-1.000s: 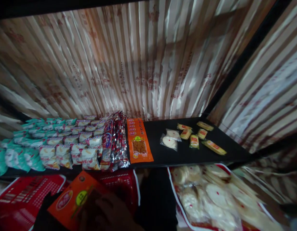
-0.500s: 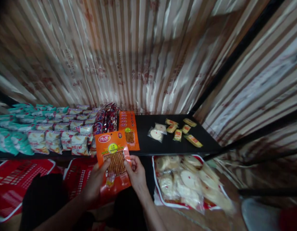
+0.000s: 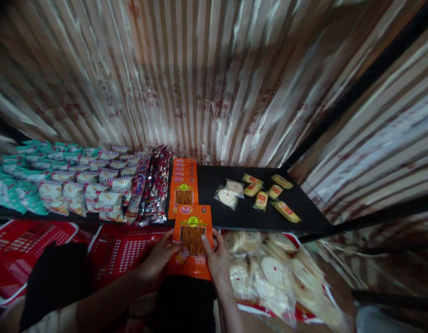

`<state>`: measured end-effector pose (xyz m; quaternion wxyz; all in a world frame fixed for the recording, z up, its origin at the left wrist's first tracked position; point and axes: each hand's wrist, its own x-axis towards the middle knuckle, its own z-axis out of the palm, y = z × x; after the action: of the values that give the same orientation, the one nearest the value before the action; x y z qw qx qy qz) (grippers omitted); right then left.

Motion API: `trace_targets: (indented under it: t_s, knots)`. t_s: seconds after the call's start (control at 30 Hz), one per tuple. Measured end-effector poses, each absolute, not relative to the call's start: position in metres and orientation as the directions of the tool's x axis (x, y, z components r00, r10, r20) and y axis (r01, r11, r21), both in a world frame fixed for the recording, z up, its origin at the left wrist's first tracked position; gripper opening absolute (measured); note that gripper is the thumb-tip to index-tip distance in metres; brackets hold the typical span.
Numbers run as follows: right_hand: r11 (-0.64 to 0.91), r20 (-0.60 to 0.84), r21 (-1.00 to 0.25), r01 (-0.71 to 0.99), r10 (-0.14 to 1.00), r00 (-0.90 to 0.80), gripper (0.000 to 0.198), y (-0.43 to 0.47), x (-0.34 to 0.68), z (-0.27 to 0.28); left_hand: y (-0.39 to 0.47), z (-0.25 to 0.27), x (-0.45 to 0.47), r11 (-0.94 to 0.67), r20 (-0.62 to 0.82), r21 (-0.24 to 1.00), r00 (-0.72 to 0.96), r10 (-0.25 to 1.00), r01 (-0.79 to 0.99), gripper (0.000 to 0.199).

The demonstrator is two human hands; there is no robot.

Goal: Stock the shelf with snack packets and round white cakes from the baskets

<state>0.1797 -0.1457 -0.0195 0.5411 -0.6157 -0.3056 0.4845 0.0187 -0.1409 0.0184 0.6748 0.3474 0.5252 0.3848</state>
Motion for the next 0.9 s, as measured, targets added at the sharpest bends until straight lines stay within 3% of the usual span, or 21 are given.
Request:
trace_targets:
  t_s: [0.1,0.17,0.3,0.6,0.77,0.9]
  knots:
    - [-0.191,-0.215,-0.976,-0.103,0.908,0.358,0.062,-0.126,0.177,-0.015,-0.137,0.011,0.016,0.377,-0.376,0.926,0.055,0.925,-0.008,0.050]
    - [-0.157,-0.173,-0.985,-0.074,0.921,0.348,0.059,-0.109,0.175,-0.013,-0.135,0.010,0.014,0.238,-0.243,0.954,0.010,0.970,0.182,0.048]
    - [-0.101,-0.117,-0.992,-0.070,0.948,0.296,0.060,-0.074,0.173,-0.016,-0.132,0.012,0.014,-0.041,-0.013,0.899,0.120,0.993,0.436,0.045]
    - [-0.126,-0.099,-0.988,0.093,0.962,0.254,0.073,-0.026,0.165,-0.017,-0.106,-0.009,0.020,-0.277,0.227,0.841,0.162,0.960,0.464,0.049]
    - [-0.121,-0.033,-0.943,0.311,0.961,0.275,0.069,-0.019,0.165,-0.024,-0.104,-0.022,0.021,-0.300,0.257,0.807,0.155,0.954,0.508,0.052]
    - [-0.085,0.063,-0.839,0.537,0.966,0.252,0.058,-0.019,0.166,-0.030,-0.103,-0.029,0.021,-0.289,0.247,0.802,0.150,0.957,0.522,0.051]
